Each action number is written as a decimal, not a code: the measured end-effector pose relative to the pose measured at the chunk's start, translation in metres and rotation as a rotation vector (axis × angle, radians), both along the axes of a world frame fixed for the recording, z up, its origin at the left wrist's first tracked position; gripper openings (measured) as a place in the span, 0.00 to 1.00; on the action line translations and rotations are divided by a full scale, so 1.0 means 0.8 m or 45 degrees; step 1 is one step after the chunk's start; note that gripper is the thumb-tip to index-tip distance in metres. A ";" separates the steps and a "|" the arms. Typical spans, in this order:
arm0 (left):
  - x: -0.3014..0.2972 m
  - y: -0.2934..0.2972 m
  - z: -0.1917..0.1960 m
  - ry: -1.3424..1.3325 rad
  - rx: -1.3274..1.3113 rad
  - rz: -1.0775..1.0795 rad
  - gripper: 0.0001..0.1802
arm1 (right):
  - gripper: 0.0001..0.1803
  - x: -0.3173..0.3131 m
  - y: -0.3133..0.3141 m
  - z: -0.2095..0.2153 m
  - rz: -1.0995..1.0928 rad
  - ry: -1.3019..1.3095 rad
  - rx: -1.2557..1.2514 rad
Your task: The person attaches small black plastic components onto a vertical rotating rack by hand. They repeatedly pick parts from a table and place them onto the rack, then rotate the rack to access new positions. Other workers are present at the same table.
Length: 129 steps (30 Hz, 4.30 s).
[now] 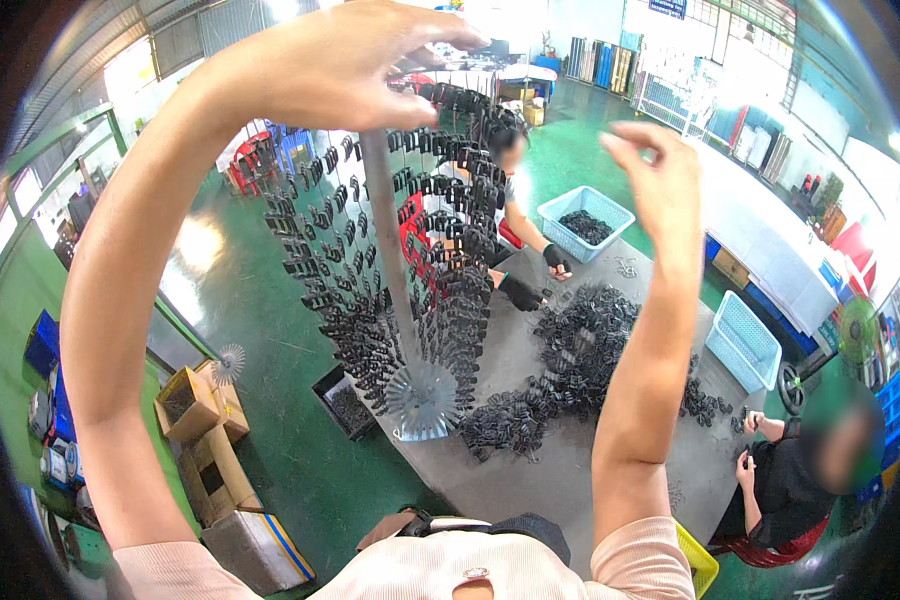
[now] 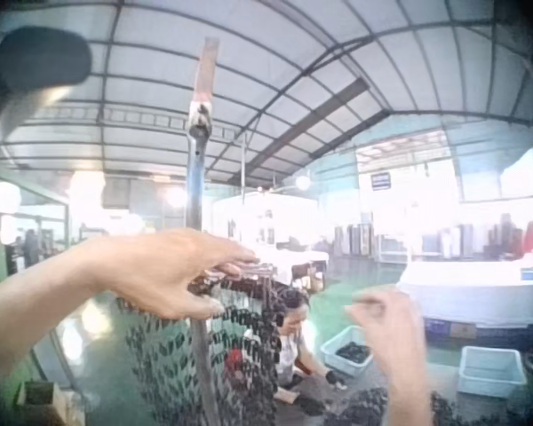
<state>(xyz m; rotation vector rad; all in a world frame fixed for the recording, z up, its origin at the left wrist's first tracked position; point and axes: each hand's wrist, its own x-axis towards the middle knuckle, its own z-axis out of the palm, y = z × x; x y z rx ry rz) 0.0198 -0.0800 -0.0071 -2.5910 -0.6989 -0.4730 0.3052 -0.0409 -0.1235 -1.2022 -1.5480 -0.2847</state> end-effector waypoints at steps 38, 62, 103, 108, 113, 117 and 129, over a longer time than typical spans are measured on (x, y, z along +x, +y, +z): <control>0.084 -0.049 0.035 0.249 -0.392 0.589 0.21 | 0.11 -0.132 -0.005 0.009 -0.017 0.168 0.361; 0.018 -0.005 0.007 0.079 -0.013 -0.017 0.26 | 0.12 -0.122 -0.035 0.013 -0.003 -0.085 0.311; 0.006 0.013 0.010 0.146 -0.137 0.212 0.27 | 0.11 0.010 0.013 0.007 0.479 0.448 -0.306; 0.002 -0.011 0.023 0.192 -0.281 0.348 0.32 | 0.15 0.002 -0.012 0.025 -0.278 -0.201 -0.518; 0.052 -0.036 0.031 0.238 -0.281 0.502 0.17 | 0.12 -0.111 -0.020 0.019 0.124 0.012 0.251; 0.038 -0.019 0.020 0.121 -0.288 0.397 0.10 | 0.10 -0.156 -0.011 0.017 -0.058 -0.043 0.469; 0.060 -0.058 0.034 0.144 -0.578 0.725 0.24 | 0.07 -0.114 -0.009 0.017 1.143 0.806 -0.123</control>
